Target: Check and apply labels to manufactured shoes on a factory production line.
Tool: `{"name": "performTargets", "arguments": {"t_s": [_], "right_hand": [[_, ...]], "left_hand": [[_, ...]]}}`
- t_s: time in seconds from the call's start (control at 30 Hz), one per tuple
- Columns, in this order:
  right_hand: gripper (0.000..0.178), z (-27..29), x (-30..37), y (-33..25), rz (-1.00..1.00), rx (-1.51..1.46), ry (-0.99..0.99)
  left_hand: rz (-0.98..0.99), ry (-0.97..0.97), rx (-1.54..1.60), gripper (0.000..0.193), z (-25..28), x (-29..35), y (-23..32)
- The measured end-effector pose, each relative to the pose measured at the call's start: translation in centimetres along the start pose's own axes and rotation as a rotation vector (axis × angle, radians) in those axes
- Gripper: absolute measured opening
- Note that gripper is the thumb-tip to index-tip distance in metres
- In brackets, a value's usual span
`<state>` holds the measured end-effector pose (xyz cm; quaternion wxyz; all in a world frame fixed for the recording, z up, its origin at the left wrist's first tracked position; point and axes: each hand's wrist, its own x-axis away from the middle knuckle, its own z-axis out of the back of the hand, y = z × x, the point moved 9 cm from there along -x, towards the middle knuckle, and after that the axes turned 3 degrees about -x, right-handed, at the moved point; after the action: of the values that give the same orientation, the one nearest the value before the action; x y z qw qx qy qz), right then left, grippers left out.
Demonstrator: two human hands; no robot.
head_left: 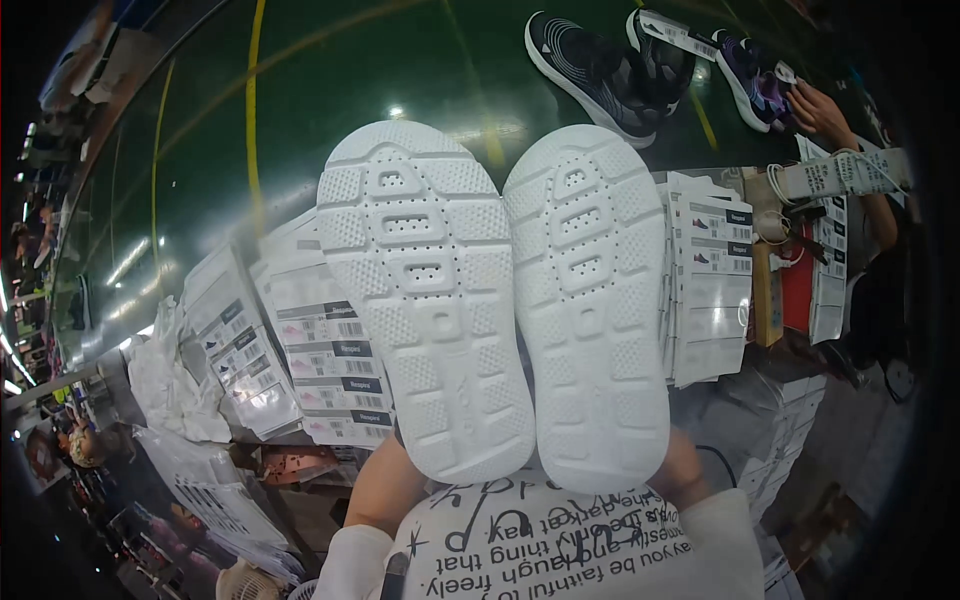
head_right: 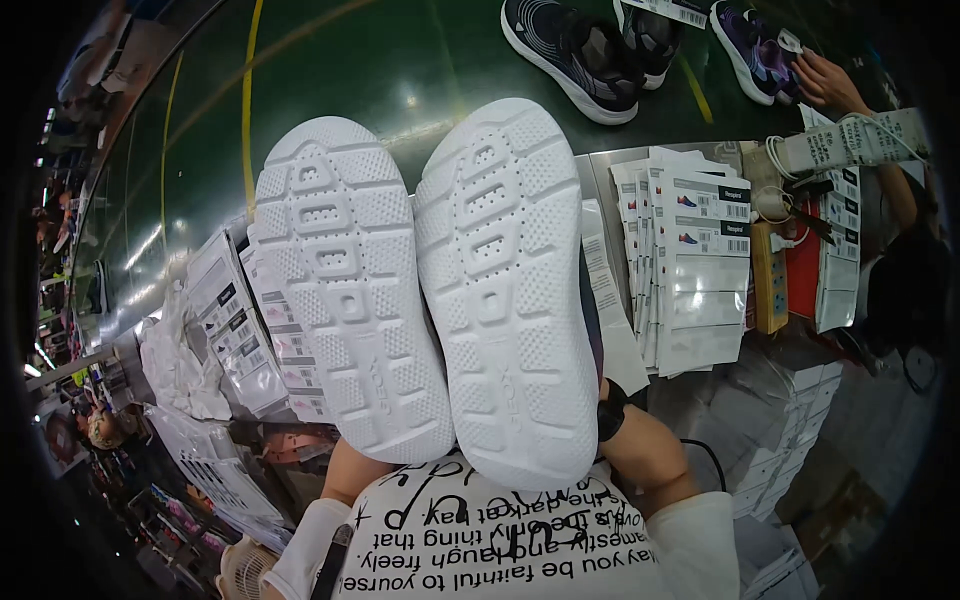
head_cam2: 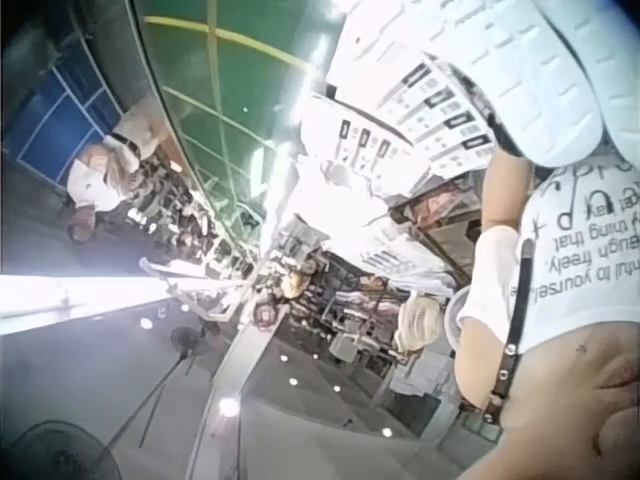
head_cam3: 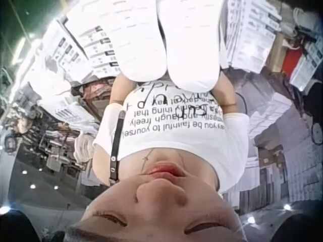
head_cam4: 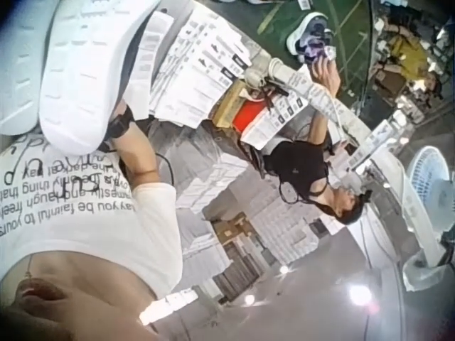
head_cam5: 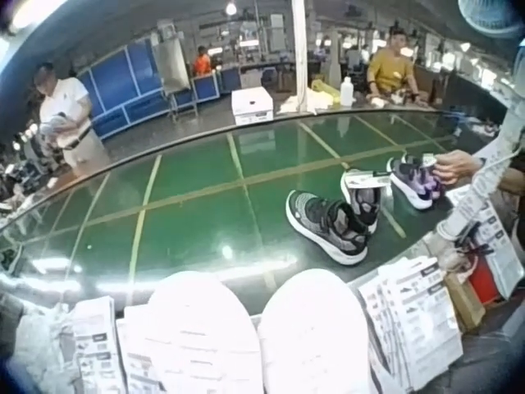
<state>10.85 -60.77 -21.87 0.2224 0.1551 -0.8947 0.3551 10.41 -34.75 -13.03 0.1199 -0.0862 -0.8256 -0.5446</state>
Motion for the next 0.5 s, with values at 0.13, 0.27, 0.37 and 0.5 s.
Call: {"name": "performTargets", "arguments": {"t_s": [0.13,0.27,0.37,0.5], "right_hand": [[0.046,-2.2,-2.5,1.0,-0.050,0.036,-0.065],[0.044,-5.0,-5.5,1.1,-0.064,0.061,-0.140],[0.042,-7.1,-8.1,0.2,-0.033,0.074,-0.185],[0.040,-8.8,-10.8,-5.2,0.102,0.114,-0.186]], "left_hand": [[0.114,0.015,0.142,0.055,1.0,-1.2,-2.8],[0.209,-0.001,0.270,0.055,2.3,-3.0,-4.4],[0.285,-0.056,0.356,0.055,3.4,-8.0,-4.3],[-0.101,0.048,-0.344,0.052,7.6,-19.3,2.3]]}}
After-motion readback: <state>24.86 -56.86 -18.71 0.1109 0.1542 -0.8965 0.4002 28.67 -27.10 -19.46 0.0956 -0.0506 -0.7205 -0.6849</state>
